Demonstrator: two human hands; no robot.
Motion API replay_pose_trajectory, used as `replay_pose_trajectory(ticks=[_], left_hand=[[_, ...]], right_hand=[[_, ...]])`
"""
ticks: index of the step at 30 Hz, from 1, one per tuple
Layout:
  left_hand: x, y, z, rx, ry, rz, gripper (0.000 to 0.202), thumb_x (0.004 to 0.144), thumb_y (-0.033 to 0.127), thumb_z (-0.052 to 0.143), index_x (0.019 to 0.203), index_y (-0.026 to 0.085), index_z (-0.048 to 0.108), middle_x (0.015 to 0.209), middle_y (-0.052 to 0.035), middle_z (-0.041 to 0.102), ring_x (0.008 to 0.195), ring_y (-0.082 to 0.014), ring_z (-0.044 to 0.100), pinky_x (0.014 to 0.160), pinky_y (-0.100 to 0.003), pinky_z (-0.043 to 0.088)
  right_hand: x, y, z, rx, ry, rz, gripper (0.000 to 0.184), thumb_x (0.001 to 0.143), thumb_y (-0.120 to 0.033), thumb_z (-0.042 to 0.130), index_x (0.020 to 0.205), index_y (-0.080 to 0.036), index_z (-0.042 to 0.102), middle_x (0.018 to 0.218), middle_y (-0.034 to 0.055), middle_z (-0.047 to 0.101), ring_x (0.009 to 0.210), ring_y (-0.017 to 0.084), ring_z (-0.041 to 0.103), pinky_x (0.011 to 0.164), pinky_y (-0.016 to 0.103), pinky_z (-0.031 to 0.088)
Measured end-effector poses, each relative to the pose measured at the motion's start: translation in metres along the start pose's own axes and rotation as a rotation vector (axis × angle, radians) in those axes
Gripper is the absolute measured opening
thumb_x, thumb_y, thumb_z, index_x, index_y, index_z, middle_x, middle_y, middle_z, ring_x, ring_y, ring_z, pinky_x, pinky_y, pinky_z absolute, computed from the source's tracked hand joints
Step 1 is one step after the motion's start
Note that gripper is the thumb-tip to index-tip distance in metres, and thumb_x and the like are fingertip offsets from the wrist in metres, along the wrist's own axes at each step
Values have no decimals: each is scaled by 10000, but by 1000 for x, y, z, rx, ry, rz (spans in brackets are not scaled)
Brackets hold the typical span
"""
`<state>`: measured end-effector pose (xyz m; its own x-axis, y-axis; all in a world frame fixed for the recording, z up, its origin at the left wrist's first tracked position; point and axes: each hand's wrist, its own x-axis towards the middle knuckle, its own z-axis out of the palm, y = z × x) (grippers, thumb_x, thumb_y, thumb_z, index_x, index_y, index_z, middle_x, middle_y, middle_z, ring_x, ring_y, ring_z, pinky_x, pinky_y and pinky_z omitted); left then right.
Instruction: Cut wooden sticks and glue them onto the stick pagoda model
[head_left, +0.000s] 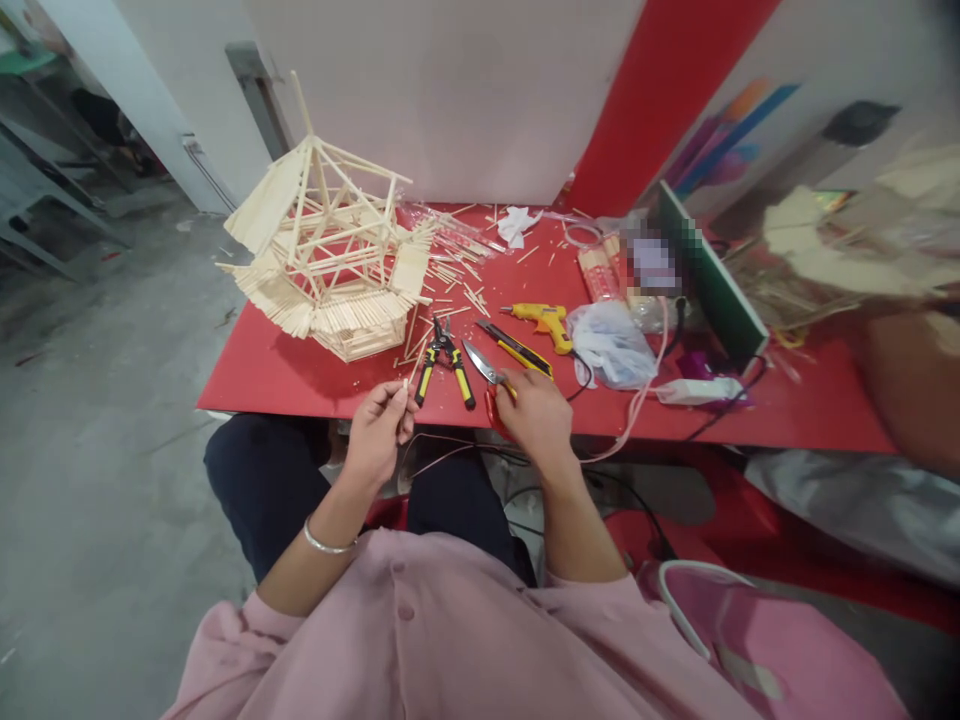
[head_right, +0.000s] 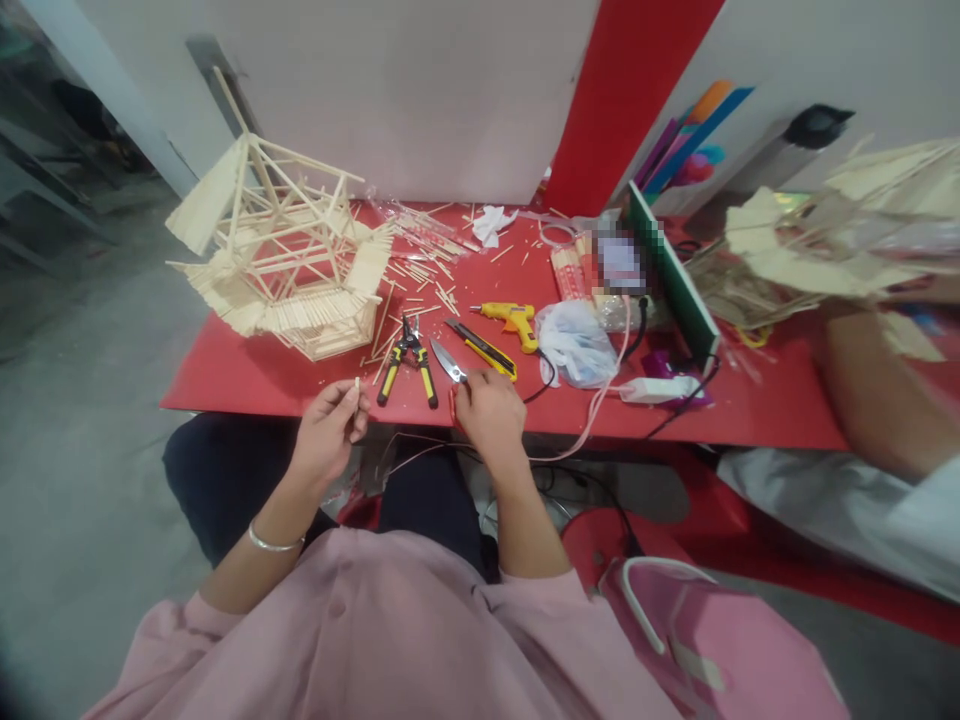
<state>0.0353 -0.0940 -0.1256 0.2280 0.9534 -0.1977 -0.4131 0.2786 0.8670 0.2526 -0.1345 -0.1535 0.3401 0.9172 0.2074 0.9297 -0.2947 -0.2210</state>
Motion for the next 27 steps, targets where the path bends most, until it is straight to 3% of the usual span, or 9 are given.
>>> replay_pose_trajectory(ticks=[5,9,14,19,21,24,27], left_hand=[[-3,4,2,-23,-51,-45,336,721,422,785,853,161,620,644,12,634,377,-42,432,309,-144,227],[-9,13,-2,-40,-11,-28,341,697,397,810,854,161,620,653,12,632,411,-43,452,322,-134,256],[-13,19,-6,-60,8,-41,330,699,378,809,858,166,612,648,19,617,424,-42,450,332,-132,257],[-13,19,-2,-72,-2,-69,333,701,382,804,850,164,601,643,18,621,424,-45,453,333,-135,258],[-13,17,-2,-72,-3,-67,328,710,384,797,851,163,599,639,17,626,413,-44,446,329,-135,249],[-14,15,-5,-71,-3,-58,326,719,389,789,853,162,598,635,12,637,390,-39,432,324,-138,228],[-15,15,-6,-64,-5,-60,329,714,397,789,833,161,593,639,5,644,385,-39,435,327,-141,221]], right_hand=[[43,16,6,-114,9,15,463,946,-363,421,1304,-119,585,1194,194,620,1081,303,544,871,391,421],[65,24,6,-161,-72,-8,417,928,-291,443,1244,-68,599,1094,223,615,1009,308,575,812,389,444],[32,4,-17,6,77,-77,374,916,-330,491,1208,-120,595,1125,176,621,1008,281,611,776,345,468],[-6,-28,-34,199,58,-391,341,969,-407,463,1210,-225,620,994,59,726,858,181,669,726,264,456],[-5,-30,-33,151,79,-339,410,988,-444,421,1283,-221,599,1039,80,720,905,190,664,733,265,446],[6,-23,-30,25,87,-138,501,1005,-454,344,1375,-181,546,1059,127,684,912,227,638,711,296,431],[8,-18,-27,32,80,-160,508,1018,-438,301,1394,-195,542,1014,115,655,895,213,611,724,295,423]])
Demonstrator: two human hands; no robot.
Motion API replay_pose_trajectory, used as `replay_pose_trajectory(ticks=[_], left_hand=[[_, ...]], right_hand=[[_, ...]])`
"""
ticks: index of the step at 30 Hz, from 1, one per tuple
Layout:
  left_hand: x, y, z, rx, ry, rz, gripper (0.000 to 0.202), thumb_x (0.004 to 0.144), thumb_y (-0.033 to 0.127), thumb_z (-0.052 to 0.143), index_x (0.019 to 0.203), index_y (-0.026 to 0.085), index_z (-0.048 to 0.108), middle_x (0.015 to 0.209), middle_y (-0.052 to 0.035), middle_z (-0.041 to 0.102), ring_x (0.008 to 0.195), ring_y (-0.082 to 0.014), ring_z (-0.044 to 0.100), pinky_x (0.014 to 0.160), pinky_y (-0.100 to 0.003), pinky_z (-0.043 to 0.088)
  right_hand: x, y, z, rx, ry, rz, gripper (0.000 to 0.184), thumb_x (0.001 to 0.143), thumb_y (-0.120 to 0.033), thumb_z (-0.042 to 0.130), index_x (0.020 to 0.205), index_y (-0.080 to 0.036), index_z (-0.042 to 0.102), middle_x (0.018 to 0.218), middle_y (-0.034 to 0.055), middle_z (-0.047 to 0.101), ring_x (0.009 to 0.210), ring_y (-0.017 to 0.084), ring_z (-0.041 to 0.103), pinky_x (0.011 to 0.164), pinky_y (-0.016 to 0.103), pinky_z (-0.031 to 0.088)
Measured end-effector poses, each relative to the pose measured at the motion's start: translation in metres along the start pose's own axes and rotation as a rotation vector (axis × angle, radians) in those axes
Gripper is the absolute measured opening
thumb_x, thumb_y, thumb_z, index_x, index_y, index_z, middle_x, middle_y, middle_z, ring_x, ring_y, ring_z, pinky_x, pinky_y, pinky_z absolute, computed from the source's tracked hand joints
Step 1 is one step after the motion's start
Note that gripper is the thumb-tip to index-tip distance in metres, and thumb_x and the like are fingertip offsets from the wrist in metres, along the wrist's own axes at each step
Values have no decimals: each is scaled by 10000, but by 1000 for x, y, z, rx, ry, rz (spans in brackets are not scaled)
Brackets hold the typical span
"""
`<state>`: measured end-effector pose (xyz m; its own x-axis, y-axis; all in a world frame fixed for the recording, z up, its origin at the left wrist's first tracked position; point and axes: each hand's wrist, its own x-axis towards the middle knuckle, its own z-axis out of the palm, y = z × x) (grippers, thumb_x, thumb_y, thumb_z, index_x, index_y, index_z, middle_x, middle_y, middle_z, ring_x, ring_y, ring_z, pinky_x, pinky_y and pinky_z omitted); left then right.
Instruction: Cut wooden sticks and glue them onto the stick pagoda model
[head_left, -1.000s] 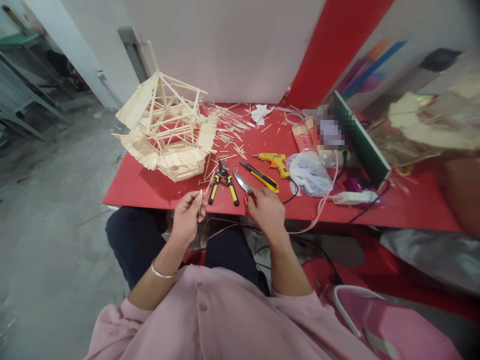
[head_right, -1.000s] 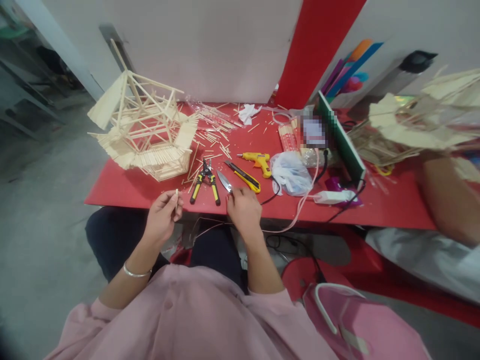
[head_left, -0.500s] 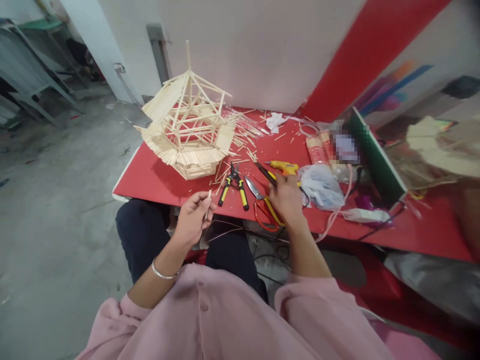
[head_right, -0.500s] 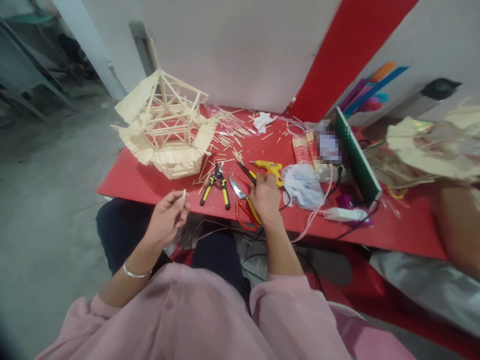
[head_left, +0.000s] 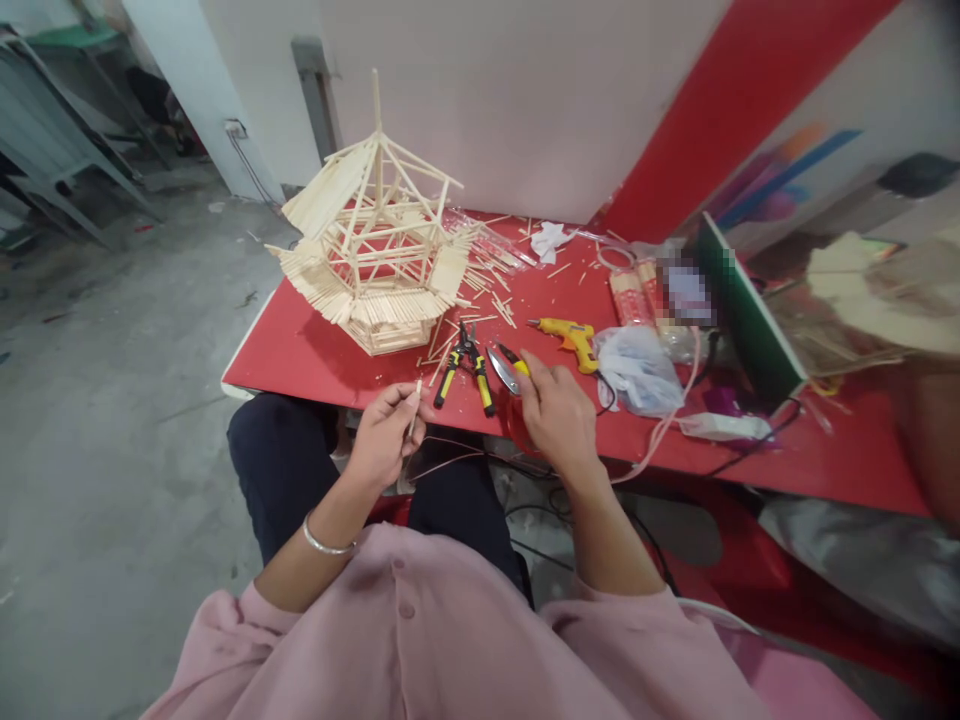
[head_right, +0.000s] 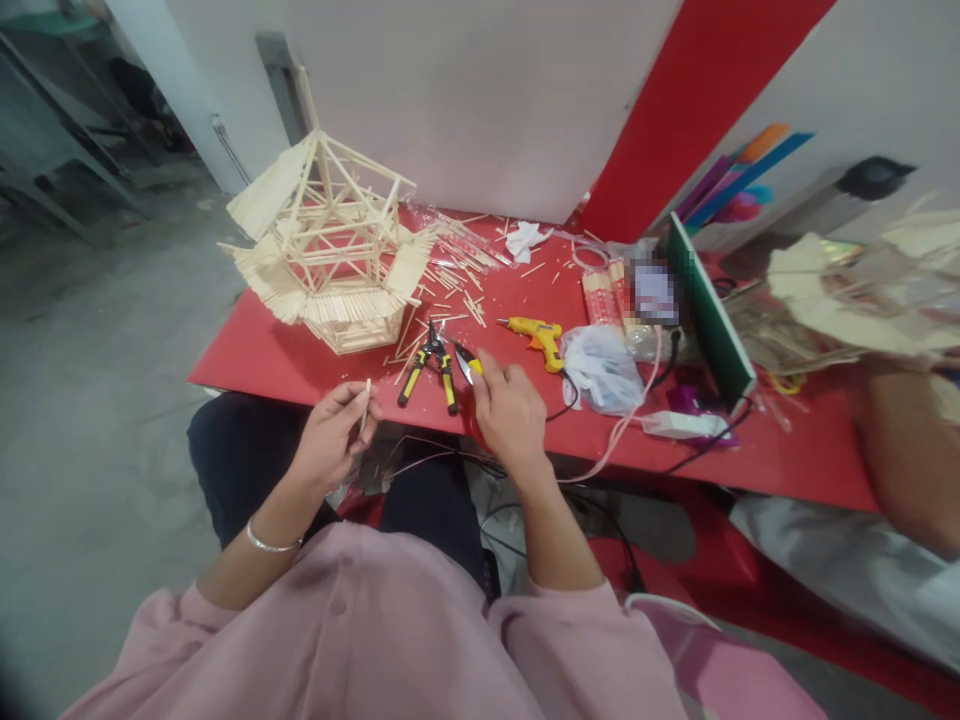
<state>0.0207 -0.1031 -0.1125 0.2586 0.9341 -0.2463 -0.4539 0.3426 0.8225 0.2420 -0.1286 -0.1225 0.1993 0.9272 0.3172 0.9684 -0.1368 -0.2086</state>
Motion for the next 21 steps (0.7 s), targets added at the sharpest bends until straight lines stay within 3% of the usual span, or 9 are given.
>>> replay_pose_trajectory(ticks=[3,8,11,15,18,21], left_hand=[[0,0,2,7,-4,15,323,719,401,785,828,165,595,626,10,635,386,-42,438,331,-146,230],[-1,-1,2,27,-24,30,304,750,408,764,849,163,613,635,7,640,392,-43,448,340,-150,249],[-2,-2,1,29,-37,38,318,754,422,763,860,161,616,642,5,650,388,-42,449,340,-148,250],[-1,-3,3,31,-41,39,344,735,436,780,863,159,621,637,8,649,386,-41,457,334,-139,259],[-2,-5,6,52,-26,41,342,726,433,790,860,160,632,639,15,643,381,-38,458,321,-136,264],[-3,-4,6,75,-8,69,333,728,431,790,839,158,636,634,20,632,369,-31,444,313,-136,262]], right_hand=[[-3,0,4,6,19,-55,495,1009,-463,335,1389,-233,554,964,87,636,865,189,589,702,276,399],[6,23,14,-156,-54,154,487,992,-456,375,1373,-227,574,983,122,643,842,219,576,660,295,362],[9,36,16,-125,-43,179,492,990,-461,378,1372,-222,574,1009,122,650,862,223,587,681,294,378],[-3,19,8,70,32,44,481,979,-469,412,1330,-210,615,936,88,644,834,189,593,723,283,428],[-18,-6,-5,230,67,-179,427,970,-439,463,1292,-229,647,898,68,649,805,158,598,737,266,453],[-27,-26,-16,230,114,-368,358,948,-408,532,1254,-288,674,908,48,682,772,134,602,701,248,441]])
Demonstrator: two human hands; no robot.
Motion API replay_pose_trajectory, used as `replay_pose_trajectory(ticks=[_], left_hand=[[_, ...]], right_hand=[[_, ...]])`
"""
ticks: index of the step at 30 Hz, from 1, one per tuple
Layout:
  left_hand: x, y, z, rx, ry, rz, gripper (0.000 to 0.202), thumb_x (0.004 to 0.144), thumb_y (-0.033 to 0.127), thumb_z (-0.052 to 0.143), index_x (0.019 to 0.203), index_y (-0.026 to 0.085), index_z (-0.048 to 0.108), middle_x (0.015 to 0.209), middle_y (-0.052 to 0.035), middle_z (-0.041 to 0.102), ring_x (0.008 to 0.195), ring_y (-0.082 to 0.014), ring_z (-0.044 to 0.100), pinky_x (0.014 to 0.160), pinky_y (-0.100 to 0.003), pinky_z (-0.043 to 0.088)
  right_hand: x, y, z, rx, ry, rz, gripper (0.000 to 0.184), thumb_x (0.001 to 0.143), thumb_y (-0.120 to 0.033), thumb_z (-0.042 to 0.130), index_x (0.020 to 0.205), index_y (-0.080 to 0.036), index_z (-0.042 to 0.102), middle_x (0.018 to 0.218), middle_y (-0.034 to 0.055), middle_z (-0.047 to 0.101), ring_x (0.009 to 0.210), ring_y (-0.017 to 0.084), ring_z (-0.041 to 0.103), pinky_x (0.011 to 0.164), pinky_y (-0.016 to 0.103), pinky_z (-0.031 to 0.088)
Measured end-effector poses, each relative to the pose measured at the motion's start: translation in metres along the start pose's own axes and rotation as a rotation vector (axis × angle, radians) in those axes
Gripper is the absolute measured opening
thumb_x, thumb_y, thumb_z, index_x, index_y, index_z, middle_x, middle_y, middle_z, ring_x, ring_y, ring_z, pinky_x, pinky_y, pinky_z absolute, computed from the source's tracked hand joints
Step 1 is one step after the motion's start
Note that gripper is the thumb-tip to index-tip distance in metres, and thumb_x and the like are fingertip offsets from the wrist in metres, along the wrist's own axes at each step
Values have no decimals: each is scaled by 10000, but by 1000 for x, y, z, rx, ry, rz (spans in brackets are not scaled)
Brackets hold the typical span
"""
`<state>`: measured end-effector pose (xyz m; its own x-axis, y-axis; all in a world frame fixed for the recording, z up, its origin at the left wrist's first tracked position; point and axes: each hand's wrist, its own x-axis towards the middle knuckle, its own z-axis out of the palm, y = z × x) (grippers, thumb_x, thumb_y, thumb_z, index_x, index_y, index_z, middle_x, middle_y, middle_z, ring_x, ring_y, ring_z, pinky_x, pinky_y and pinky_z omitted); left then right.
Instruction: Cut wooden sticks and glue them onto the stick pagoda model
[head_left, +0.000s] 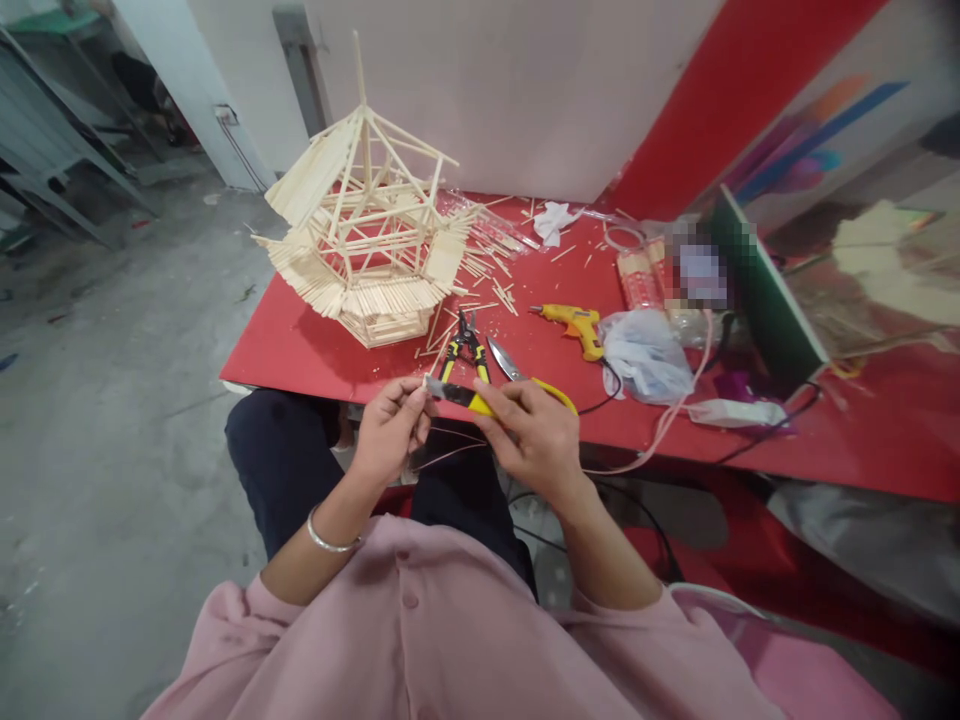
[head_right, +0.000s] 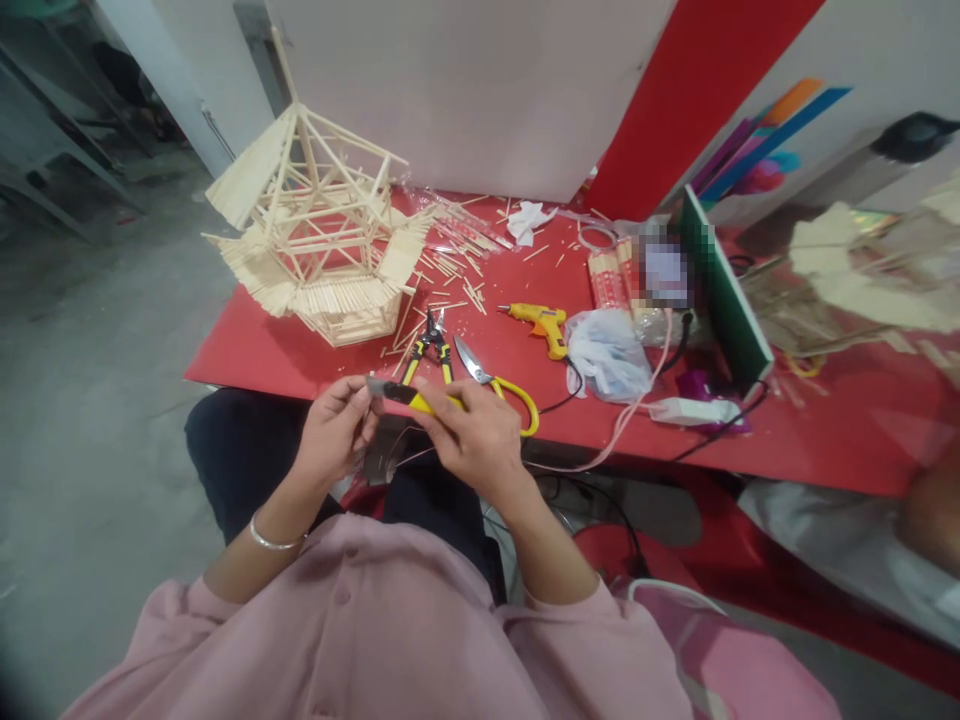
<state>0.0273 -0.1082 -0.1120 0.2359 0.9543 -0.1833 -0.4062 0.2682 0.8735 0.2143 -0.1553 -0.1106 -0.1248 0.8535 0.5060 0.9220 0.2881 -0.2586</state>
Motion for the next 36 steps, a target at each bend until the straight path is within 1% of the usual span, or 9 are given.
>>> replay_pose_trajectory(ticks=[8,13,23,25,27,29,30,32,36], left_hand=[[-12,4,-5,45,-3,20,281,770,391,758,737,156,608,633,11,643,359,-22,409,321,-151,273],[-23,4,-15,44,41,67,270,755,362,773,738,146,612,632,7,652,350,-12,401,355,-156,292],[-48,7,-36,-15,119,-147,327,695,389,803,744,149,585,545,30,612,284,-11,336,291,-148,199],[-57,12,-41,-28,119,-191,312,698,374,805,746,149,594,539,31,607,282,-13,338,282,-145,192],[-69,17,-47,-42,111,-259,294,708,360,806,756,144,613,527,33,594,288,-12,345,285,-138,194],[-78,19,-54,-52,105,-327,294,724,369,802,751,141,618,531,24,601,296,-12,357,292,-132,216],[-81,19,-56,-66,126,-338,309,712,377,811,733,142,612,515,28,591,294,-15,363,291,-133,235],[-79,15,-57,-77,151,-357,329,682,378,833,731,151,600,517,34,584,322,-45,437,298,-142,292],[-64,4,-46,-128,121,-321,320,709,372,811,823,152,609,614,19,629,384,-75,533,305,-146,349]], right_hand=[[4,-10,6,-37,-25,-92,332,938,-368,563,1246,-316,675,964,40,724,847,137,636,733,257,434],[-1,-10,17,-27,48,-202,327,920,-336,593,1231,-290,684,923,44,712,817,141,611,733,268,421],[-13,-24,35,-37,-22,-295,325,911,-332,603,1223,-303,685,887,39,705,794,144,587,719,275,399],[-13,-15,32,-86,-60,-230,319,919,-357,580,1214,-309,694,894,48,712,776,147,595,706,274,406],[-12,6,22,-221,-34,6,332,944,-384,519,1200,-289,708,894,75,715,720,157,591,651,281,403],[-10,29,7,-333,116,288,387,967,-402,452,1189,-230,717,859,105,711,668,173,588,585,286,395],[-10,36,1,-321,153,356,407,968,-411,451,1228,-215,695,921,119,718,736,191,621,629,298,432],[-11,34,-7,-194,122,274,386,958,-407,488,1227,-219,692,961,103,722,815,189,654,703,295,475],[-18,-13,3,95,-78,-31,312,938,-328,560,1210,-254,693,920,47,724,785,132,651,710,246,476]])
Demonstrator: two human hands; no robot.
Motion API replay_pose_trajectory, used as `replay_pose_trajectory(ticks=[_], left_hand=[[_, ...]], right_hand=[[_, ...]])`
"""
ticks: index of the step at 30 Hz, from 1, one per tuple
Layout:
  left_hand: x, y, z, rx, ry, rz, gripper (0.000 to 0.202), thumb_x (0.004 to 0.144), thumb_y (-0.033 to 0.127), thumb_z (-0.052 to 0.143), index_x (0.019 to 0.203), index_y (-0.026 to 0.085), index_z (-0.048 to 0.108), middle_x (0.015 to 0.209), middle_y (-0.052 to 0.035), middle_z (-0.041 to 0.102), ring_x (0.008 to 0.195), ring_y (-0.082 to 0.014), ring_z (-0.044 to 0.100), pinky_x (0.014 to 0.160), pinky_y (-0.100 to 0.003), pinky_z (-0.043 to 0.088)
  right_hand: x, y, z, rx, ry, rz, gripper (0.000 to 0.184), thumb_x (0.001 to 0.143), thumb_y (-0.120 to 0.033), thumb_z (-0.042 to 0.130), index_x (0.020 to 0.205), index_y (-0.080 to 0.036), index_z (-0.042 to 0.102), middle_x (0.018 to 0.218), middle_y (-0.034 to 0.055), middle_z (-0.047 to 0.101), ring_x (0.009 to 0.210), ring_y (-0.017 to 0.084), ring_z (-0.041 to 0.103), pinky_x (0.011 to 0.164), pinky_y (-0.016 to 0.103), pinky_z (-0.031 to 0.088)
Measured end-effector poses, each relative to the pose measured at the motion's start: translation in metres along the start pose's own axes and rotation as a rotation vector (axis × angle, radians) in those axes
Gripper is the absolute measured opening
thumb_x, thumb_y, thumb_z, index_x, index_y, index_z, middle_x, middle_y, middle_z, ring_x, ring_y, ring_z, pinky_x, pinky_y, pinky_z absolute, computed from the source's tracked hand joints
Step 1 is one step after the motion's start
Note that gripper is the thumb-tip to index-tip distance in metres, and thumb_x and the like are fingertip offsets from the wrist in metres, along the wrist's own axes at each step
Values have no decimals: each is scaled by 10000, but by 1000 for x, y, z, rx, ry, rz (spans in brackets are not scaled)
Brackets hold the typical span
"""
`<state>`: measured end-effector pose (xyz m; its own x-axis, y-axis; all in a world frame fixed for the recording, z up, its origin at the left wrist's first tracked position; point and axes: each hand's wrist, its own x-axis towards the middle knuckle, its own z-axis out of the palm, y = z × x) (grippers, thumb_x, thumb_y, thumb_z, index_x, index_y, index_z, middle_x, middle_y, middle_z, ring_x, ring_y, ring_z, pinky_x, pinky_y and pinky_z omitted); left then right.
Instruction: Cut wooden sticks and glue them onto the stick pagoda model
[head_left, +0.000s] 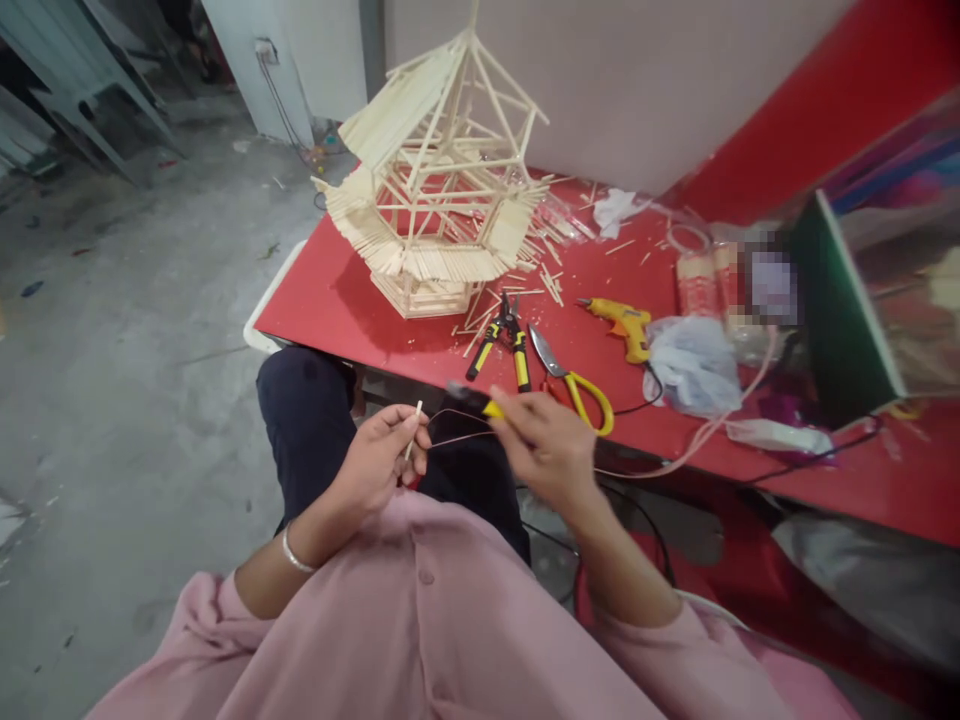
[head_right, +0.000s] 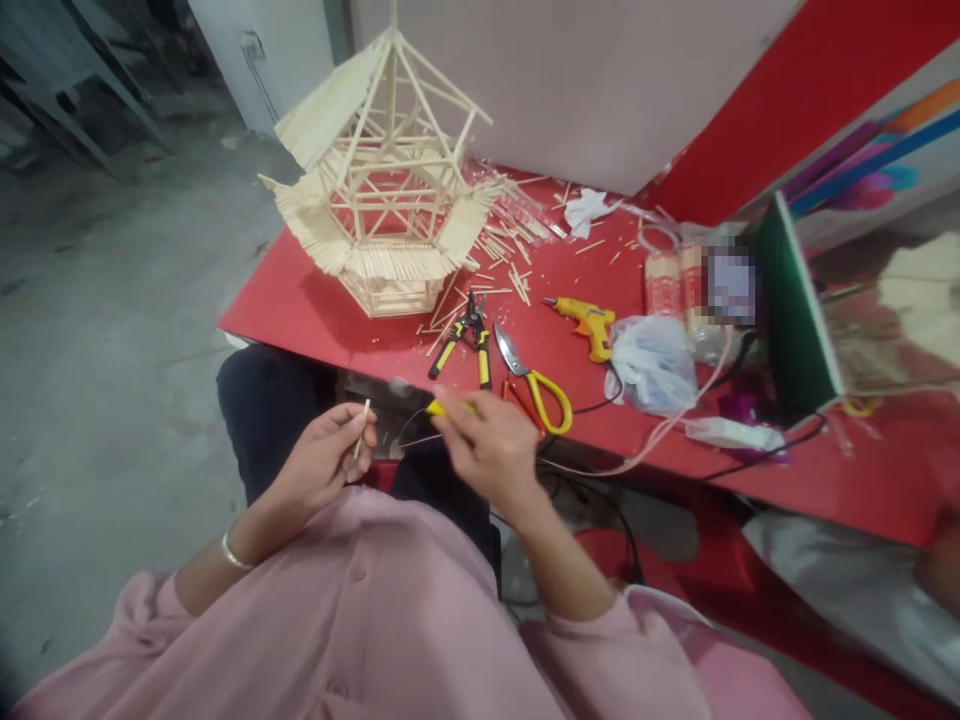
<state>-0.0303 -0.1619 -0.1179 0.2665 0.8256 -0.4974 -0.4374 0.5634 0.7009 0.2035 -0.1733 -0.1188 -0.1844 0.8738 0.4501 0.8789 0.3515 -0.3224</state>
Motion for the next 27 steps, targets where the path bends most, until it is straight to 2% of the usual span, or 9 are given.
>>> replay_pose_trajectory(ticks=[2,4,13,22,27], left_hand=[[4,0,6,-4,-24,10,306,736,373,791,831,157,595,622,25,626,376,-68,522,298,-142,345],[5,1,9,0,-42,35,309,740,376,786,822,159,582,636,22,630,376,-68,522,291,-141,343],[3,-2,10,11,-71,48,323,762,397,764,799,167,542,620,34,619,342,-55,479,275,-139,319],[4,-6,6,119,-40,102,283,783,379,751,792,163,569,598,26,620,341,-49,470,292,-146,300],[3,-5,6,37,-54,78,277,776,338,758,803,166,543,628,22,644,346,-54,492,308,-146,320]], right_hand=[[-2,-21,12,51,-11,-75,311,923,-296,588,1212,-249,691,915,46,725,785,125,646,717,243,474],[-4,-29,21,62,3,-104,316,915,-280,601,1217,-243,688,917,50,726,798,126,646,729,246,475],[-11,-23,27,128,67,-124,326,905,-243,615,1225,-232,675,918,54,715,797,124,640,722,251,477],[-11,-25,27,87,81,-141,336,892,-238,636,1226,-230,672,938,61,718,812,134,639,726,264,474],[-11,-24,29,94,83,-139,340,888,-237,639,1226,-236,672,936,58,717,813,132,639,733,261,476]])
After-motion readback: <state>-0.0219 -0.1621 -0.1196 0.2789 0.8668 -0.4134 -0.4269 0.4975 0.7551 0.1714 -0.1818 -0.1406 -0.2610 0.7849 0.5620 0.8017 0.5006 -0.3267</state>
